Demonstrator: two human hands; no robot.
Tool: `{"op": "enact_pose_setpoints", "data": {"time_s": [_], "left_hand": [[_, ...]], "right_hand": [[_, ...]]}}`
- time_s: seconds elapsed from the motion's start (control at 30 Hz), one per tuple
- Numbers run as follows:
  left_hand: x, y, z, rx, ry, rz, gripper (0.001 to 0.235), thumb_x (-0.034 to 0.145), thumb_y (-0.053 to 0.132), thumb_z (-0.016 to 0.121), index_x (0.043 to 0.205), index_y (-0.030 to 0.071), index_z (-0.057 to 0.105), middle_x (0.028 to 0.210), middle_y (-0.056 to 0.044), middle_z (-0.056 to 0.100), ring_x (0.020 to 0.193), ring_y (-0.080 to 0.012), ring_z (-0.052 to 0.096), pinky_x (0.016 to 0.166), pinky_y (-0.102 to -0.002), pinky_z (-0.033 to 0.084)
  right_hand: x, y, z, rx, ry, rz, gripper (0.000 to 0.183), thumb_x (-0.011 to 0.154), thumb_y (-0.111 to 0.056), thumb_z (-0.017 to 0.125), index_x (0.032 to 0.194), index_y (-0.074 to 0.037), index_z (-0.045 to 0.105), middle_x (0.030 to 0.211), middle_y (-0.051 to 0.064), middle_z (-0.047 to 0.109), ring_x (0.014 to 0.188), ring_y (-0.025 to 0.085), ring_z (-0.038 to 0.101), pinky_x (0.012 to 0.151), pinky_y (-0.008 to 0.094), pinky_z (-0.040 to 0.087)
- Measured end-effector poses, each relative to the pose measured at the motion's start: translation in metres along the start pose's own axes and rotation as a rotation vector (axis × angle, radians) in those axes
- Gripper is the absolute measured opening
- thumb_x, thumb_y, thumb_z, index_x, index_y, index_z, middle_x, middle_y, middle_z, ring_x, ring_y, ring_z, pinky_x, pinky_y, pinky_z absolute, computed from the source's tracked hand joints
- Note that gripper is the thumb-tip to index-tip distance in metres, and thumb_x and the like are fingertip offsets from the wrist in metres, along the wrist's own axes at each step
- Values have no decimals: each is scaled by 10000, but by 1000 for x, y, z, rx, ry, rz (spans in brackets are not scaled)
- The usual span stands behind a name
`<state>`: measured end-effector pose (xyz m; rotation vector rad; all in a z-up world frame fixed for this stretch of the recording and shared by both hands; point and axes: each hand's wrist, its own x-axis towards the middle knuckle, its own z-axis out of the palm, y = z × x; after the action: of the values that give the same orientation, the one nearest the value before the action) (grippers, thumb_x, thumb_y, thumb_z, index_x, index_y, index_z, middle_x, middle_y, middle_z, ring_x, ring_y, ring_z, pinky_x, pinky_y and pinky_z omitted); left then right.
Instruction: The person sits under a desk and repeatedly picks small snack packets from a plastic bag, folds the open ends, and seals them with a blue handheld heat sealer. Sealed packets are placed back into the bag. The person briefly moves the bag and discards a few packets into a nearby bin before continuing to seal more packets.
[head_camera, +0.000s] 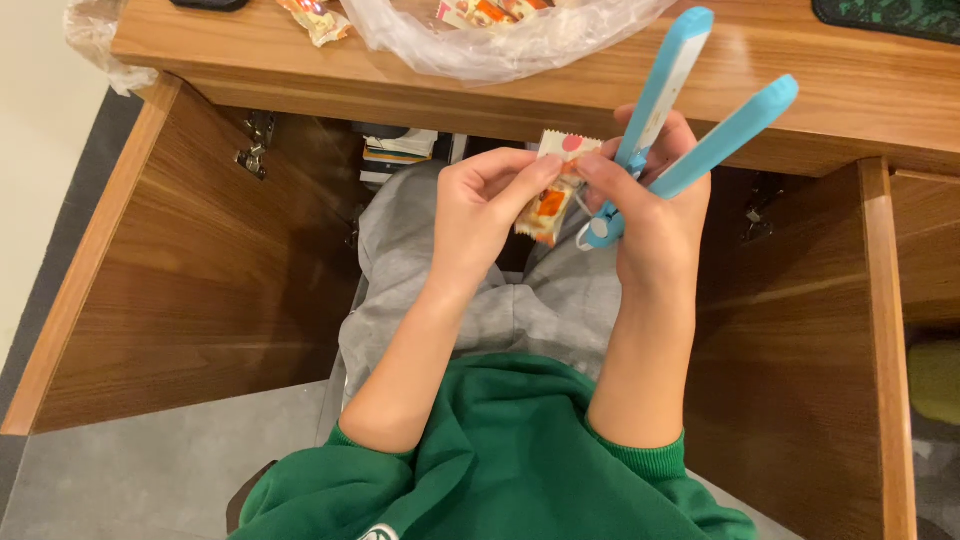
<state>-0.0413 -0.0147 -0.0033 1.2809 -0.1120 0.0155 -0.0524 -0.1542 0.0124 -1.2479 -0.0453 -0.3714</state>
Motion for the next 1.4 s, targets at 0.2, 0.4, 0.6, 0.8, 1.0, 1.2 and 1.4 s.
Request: {"op": "enact_pose_setpoints", "data": {"time_s": [0.2,0.4,0.6,0.8,1.0,1.2,1.4], "left_hand": [[0,1,-3,34,22,-31,130,801,229,795,849,113,758,705,-3,723,672,-7,639,619,-177,569],[0,9,-10,223,47,-2,105,806,222,780,807,119,759,634,-3,701,626,1,612,583,-177,547],[-2,16,-5,355,28,-13,102,791,227,771,776,128,755,600,-2,687,617,-24,630,587,-194,541],[-1,12,-5,421,7,-55,110,770,262,763,746,155,757,593,29,684,590,-25,637,585,-191,539],[-1,12,-5,411,-12,-73,92,762,234,752,740,145,758,594,25,683,597,-23,628,596,-187,530],[0,11,-8,395,-26,-92,96,762,238,751,740,145,757,611,29,687,604,-17,618,599,-189,533],[0,11,-11,373,-47,-87,91,761,234,760,759,143,761,613,22,686,610,-14,606,594,-184,524]], "right_hand": [[2,4,-10,-66,-47,12,356,790,-13,782,1087,14,588,739,160,603,485,138,525,504,263,474],[5,-6,-15,-343,-84,192,485,878,-431,452,1077,-18,608,591,61,538,443,97,485,453,229,403],[1,-21,1,-797,-44,331,724,1014,-529,174,628,-106,616,475,55,500,443,198,514,516,301,450],[-4,-29,9,-1019,-72,279,775,1030,-578,181,585,-143,641,447,19,486,438,223,482,558,357,442],[-3,-25,5,-1064,-61,306,754,1038,-566,221,616,-154,690,462,26,521,481,236,536,595,373,472],[-2,-26,6,-1064,-61,294,741,1042,-545,225,627,-152,698,475,35,546,504,249,564,612,391,482],[-2,-25,5,-1050,-72,283,732,1042,-521,213,620,-165,693,464,37,538,492,241,553,603,382,476]]}}
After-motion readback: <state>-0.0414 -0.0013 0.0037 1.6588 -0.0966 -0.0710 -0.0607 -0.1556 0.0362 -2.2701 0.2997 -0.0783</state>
